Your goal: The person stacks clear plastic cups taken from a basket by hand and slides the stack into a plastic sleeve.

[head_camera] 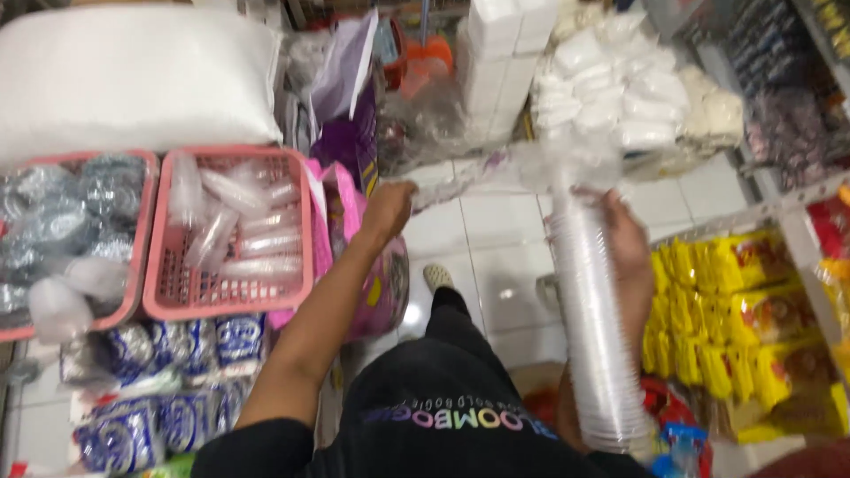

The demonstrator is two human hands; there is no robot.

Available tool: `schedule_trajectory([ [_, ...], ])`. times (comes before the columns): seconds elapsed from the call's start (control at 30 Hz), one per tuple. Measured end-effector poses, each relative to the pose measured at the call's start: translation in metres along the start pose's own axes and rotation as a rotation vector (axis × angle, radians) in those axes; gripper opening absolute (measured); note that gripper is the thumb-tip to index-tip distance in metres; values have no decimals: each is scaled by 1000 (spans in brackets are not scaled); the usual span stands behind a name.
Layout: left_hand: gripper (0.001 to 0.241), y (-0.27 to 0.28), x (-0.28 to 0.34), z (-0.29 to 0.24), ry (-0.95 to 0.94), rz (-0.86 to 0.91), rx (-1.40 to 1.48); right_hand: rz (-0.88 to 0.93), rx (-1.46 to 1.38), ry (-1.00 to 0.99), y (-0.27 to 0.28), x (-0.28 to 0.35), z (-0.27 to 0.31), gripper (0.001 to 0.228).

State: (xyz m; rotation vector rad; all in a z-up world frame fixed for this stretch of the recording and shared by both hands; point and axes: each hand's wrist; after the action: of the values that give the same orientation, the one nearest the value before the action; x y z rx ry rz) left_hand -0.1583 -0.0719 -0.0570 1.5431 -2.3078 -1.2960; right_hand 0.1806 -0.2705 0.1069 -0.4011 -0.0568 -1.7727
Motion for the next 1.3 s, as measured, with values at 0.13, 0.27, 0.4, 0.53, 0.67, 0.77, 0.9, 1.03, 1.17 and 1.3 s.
schedule_trajectory([
  [0.13,52,30,5,-35,-2,-53,-2,114,-93,1,3,32,17,58],
  [0.27,116,64,0,-114,-253,-50,80,133,-39,-16,-14,49,16,59],
  [0.4,93,63,-18,-189,-432,136,225,178,21,-76,-44,36,5,58],
  [0.53,63,50,-21,-199,-292,253,119,165,52,-48,-66,31,-17,61],
  [0.67,29,51,-39,-196,-176,159,164,261,49,67,-82,14,-13,51],
  [0.77,20,51,-42,-182,-192,-16,292,269,50,47,-91,14,-30,51],
  [0.9,34,36,-24,-183,-191,-52,436,290,54,68,-114,-8,-53,51],
  [1.03,28,26,14,-212,-265,26,545,322,36,52,-150,-25,-88,50],
  [1.17,23,40,66,-251,29,271,700,338,19,42,-183,-37,-117,50],
  [1.3,19,55,96,-265,-281,255,663,359,22,-6,-186,-41,-137,50],
])
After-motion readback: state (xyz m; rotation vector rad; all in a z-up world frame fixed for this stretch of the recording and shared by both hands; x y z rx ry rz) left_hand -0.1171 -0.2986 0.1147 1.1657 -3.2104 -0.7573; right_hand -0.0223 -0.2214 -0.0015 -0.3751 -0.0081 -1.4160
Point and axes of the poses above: each hand's wrist, its own x-axis away from the middle knuckle, its own y-axis out of the back of the hand, z = x × y, and after that the axes turned 8 degrees about x, right-handed
